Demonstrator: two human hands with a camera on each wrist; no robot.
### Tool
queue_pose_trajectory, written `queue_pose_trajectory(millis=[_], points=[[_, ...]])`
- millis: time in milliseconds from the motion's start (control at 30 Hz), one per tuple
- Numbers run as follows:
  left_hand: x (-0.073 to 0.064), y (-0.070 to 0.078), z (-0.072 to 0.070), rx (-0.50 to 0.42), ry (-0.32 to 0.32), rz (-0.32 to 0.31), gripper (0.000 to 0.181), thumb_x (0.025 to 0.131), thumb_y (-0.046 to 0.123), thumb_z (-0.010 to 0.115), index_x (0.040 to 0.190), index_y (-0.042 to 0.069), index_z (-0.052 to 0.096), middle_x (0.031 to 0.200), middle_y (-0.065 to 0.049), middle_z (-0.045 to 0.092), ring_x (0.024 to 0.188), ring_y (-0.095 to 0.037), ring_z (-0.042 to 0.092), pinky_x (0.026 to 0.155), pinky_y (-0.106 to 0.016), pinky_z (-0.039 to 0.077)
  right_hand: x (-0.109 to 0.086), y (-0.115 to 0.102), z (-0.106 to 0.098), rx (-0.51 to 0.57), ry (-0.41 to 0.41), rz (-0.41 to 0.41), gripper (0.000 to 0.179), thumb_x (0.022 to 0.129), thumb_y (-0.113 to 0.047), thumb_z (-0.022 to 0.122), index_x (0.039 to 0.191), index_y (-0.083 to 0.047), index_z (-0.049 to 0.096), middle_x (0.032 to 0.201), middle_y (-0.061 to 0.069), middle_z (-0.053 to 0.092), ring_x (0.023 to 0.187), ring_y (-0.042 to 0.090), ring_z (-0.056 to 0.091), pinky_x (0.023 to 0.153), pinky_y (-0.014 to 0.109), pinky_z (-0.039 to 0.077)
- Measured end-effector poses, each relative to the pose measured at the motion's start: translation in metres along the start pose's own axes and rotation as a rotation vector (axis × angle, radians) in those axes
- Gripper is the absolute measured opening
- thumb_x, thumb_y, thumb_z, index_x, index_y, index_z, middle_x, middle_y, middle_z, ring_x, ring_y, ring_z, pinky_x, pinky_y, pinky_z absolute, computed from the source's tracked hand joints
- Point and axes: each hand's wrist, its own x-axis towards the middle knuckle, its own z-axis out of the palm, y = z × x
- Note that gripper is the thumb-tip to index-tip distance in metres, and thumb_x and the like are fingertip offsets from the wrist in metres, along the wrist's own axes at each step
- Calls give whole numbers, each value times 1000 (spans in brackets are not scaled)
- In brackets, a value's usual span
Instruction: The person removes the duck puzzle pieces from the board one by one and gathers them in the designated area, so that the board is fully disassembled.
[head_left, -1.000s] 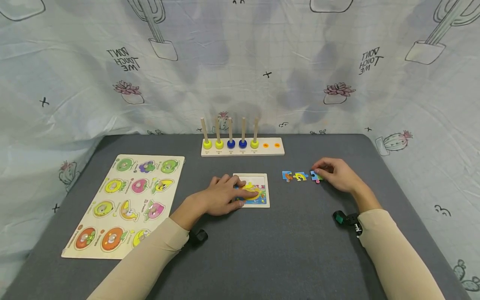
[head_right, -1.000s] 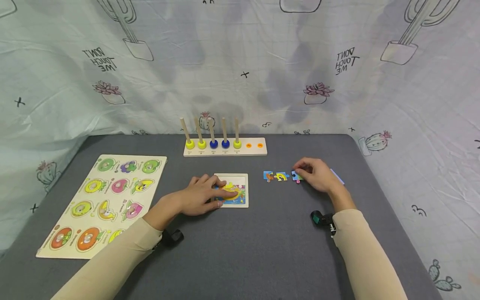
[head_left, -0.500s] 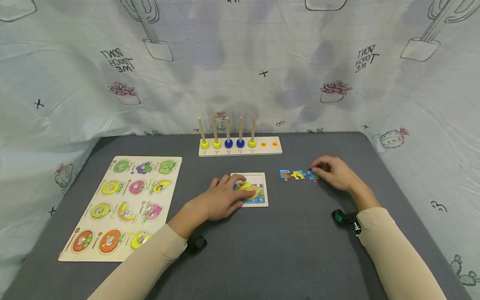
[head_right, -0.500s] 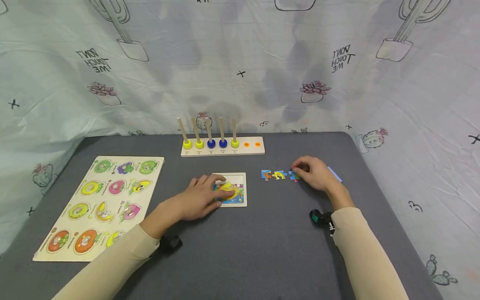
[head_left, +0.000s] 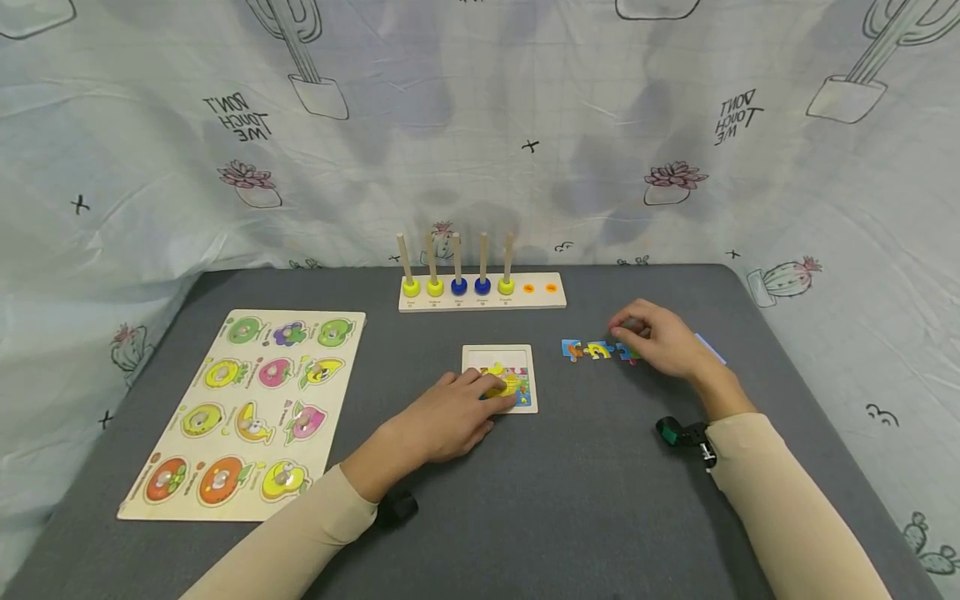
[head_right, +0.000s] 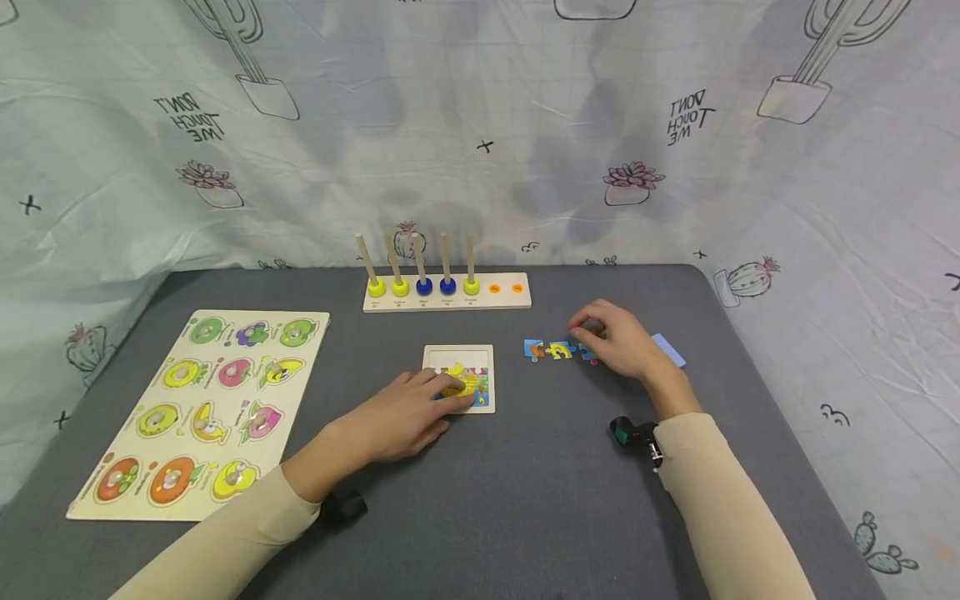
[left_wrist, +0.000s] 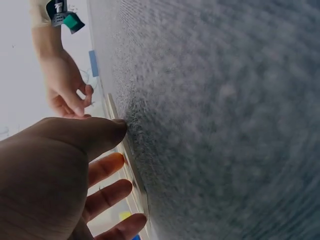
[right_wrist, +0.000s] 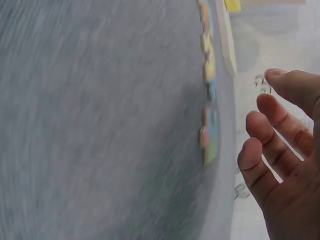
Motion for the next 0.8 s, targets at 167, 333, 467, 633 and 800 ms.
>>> queue_pose_trajectory(millis=[167, 333, 467, 633, 800], points=[[-4, -5, 0, -19, -8, -13, 49, 105, 30, 60, 153, 28, 51, 149, -2, 51, 132, -25, 50, 97, -47, 48, 9, -16, 4, 55, -25, -19, 12, 102, -11, 66, 109, -5, 73, 109, 5, 64, 84, 22, 64, 62, 31, 50], [-10, -14, 0, -72, 5, -51, 48, 104, 30, 62, 151, 27, 54, 149, -5, 51, 128, -26, 51, 97, -48, 48, 16, -29, 11, 75, -44, -64, 11, 102, -10, 66, 109, -6, 72, 111, 4, 66, 85, 21, 65, 67, 34, 52], [-16, -21, 0, -119, 32, -65, 43, 103, 28, 63, 146, 26, 59, 145, -5, 53, 124, -25, 52, 97, -47, 48, 21, -35, 18, 71, -61, -103, 11, 102, -10, 66, 110, -6, 72, 110, 2, 66, 88, 18, 65, 75, 39, 52], [-22, -26, 1, -140, 51, -61, 42, 103, 28, 64, 145, 24, 61, 142, -4, 54, 124, -25, 52, 95, -47, 47, 27, -44, 27, 114, -91, -126, 12, 102, -10, 65, 112, -7, 71, 105, 1, 65, 83, 20, 67, 69, 34, 52], [-27, -27, 1, -160, 42, -68, 42, 102, 28, 64, 145, 26, 61, 144, -3, 55, 126, -25, 52, 95, -48, 47, 33, -54, 38, 159, -129, -130, 14, 102, -11, 66, 114, -6, 70, 105, 3, 64, 78, 22, 67, 65, 36, 52]])
